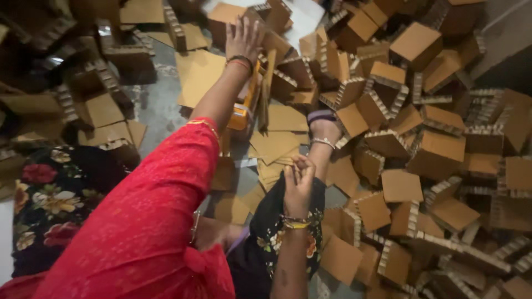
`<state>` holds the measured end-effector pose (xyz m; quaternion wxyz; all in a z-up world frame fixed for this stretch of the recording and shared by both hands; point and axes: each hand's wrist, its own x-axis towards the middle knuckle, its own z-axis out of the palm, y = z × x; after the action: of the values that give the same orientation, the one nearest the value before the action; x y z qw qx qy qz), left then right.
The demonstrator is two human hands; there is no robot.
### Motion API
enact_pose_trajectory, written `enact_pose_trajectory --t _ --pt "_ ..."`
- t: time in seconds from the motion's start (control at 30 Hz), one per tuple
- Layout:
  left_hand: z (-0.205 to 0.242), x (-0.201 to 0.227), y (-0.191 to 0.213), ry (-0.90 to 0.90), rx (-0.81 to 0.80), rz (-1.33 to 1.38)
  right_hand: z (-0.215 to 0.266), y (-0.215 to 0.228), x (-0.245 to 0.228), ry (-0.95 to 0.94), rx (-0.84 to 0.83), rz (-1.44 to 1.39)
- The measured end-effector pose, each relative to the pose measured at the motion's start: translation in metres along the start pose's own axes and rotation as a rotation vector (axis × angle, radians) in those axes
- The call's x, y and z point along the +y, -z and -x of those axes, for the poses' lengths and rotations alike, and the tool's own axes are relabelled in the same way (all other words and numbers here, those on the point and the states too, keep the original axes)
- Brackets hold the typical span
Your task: The person sits on the floor and assembles small cardboard boxes by folding their flaps and securing them with a tape dispenser. They repeatedly pick up flat cardboard pieces, fold them into box shapes, and apply tape to the seams.
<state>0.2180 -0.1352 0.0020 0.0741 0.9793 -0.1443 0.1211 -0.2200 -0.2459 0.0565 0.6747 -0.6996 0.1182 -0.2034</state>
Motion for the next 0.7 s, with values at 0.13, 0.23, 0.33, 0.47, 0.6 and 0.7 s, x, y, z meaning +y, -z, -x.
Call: enact_pose_trajectory --t 0.13,0.23,0.33,0.47,0.6,0.7 --pt "0.023 0.0 0.01 -0.12 0.025 0.01 -0.003 0.006 0.001 -0.021 0.02 0.037" --pt "0.066 -0.007 0.032 -0.256 -0.124 0.026 0.0 0.007 -0.001 -0.031 0.049 -0.009" --pt "0.097 -0.019 0.044 -0.413 -0.273 0.073 0.001 0.006 0.002 0.006 0.038 -0.064" --pt "0.101 -0.02 0.054 -0.374 -0.436 0.168 0.005 -0.003 0.01 0.067 -0.043 -0.064" --pt "0.096 -0.041 0.08 -0.516 -0.516 0.262 0.011 -0.019 0.011 0.078 -0.103 0.077" --pt "0.098 -0.043 0.094 -0.602 -0.423 0.107 0.014 -0.018 0.005 0.074 -0.115 0.175"
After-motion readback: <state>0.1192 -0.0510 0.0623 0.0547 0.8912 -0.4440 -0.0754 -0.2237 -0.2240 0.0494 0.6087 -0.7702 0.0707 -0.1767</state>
